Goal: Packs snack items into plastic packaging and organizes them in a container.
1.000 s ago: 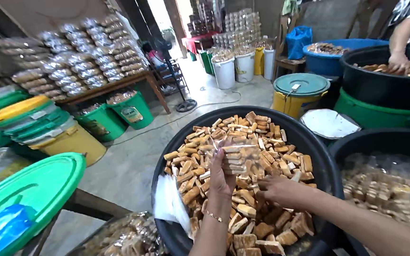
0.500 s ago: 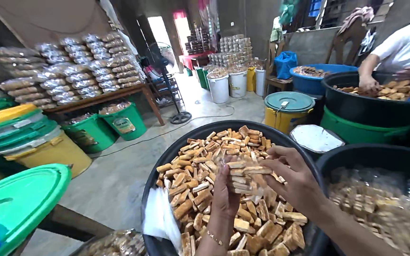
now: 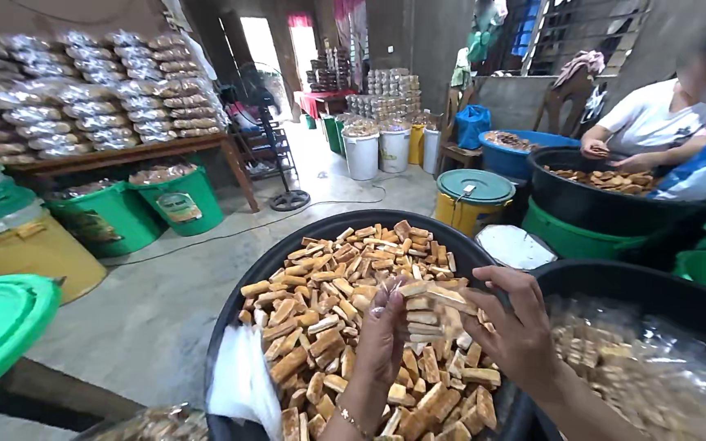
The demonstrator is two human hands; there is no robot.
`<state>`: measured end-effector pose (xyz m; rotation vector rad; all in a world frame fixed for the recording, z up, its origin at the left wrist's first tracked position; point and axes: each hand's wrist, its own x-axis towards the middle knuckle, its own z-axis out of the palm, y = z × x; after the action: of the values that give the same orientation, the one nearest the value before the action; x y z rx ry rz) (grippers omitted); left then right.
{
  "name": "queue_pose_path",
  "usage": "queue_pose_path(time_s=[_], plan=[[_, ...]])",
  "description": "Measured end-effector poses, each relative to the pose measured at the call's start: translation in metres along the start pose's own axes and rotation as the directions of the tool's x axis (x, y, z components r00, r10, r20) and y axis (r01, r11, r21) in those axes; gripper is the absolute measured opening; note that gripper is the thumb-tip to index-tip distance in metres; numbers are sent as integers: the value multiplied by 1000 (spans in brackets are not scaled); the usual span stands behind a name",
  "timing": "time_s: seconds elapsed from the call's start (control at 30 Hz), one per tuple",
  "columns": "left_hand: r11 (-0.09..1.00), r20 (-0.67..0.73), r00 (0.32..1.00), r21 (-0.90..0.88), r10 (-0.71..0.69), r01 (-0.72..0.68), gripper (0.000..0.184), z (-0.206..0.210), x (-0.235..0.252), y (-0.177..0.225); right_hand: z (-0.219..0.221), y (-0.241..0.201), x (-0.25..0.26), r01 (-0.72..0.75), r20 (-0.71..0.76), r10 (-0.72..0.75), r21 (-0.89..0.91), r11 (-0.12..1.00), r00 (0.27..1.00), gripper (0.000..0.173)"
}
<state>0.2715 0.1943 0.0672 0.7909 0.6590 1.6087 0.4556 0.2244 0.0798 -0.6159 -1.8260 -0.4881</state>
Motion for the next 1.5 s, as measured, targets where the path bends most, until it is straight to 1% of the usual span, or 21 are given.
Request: queue_pose_path(time_s=[0.1,0.2,0.27,0.4,0.5,0.6,0.67,0.73,0.83,0.87,0.97,1.0,1.07,1.13,1.2,1.27,1.3,1.33,1.4,1.43,1.5], plan=[[1000,8,1000,5,24,-24,28,2,-1,-2,-2,1,-2,13,20,-13,3,1000,1000,12],[1000,-6,1000,-5,15,-15,27,-1,2,0,-10,4,-6,37,117,-42,42,998,992,15],[1000,22,1000,8,4,-4,27,-4,3,0,-14,5,-7,12,158,-22,66,998,987,17],[995,119,990,73,-82,74,35,-1,-2,-5,-11,0,-13,-55,70,54,18,998,996,14],[992,93,988,52,-121,117,32,3,-6,-8,-10,1,-17,-59,65,58,13,998,996,13],[993,93,993,92,-79,70,31,-3,-3,-9,-17,4,-17,-85,150,75,62,994,986,19],[975,146,988,221,-38,5,34,-8,0,-7,-26,8,-13,-101,222,79,91,991,972,23],[924,257,966,371,-3,-96,44,-14,1,-4,-32,8,-12,-82,260,57,87,993,964,23],[814,391,920,541,-22,-210,63,-16,-3,-1,-32,-6,-15,-61,231,55,20,998,972,21],[789,399,917,568,-16,-234,66,-16,-3,-1,-31,-11,-16,-63,214,65,-14,998,975,20],[783,296,949,562,110,-266,60,-10,-4,0,-30,-18,-18,-75,221,101,-126,989,970,20],[779,287,950,565,125,-273,60,-9,-4,1,-29,-18,-19,-77,234,104,-123,989,967,21],[753,346,936,600,59,-270,55,-12,-4,2,-25,-15,-22,-96,227,101,-33,995,969,22],[748,405,912,624,-62,-226,63,-14,-3,2,-22,-14,-24,-108,197,103,14,994,975,23],[763,433,893,616,-122,-194,77,-15,-2,3,-22,-17,-24,-107,182,113,-43,993,977,23],[842,409,905,523,-113,-131,89,-14,-3,1,-22,-17,-23,-121,163,139,-117,986,977,23],[886,367,927,452,-80,-103,88,-12,-3,-3,-20,-18,-24,-136,148,157,-144,980,976,23],[918,296,954,388,-43,-79,80,-9,-5,-7,-18,-19,-25,-149,131,171,-164,975,976,24],[958,152,988,286,-9,-35,47,-3,-6,-13,-13,-24,-29,-162,101,180,-160,974,979,25],[967,107,994,254,-5,-22,35,-1,-7,-14,-11,-27,-32,-159,100,173,-132,978,980,25],[974,68,998,227,-1,-15,32,1,-7,-11,-12,-33,-36,-165,140,169,-35,986,976,29]])
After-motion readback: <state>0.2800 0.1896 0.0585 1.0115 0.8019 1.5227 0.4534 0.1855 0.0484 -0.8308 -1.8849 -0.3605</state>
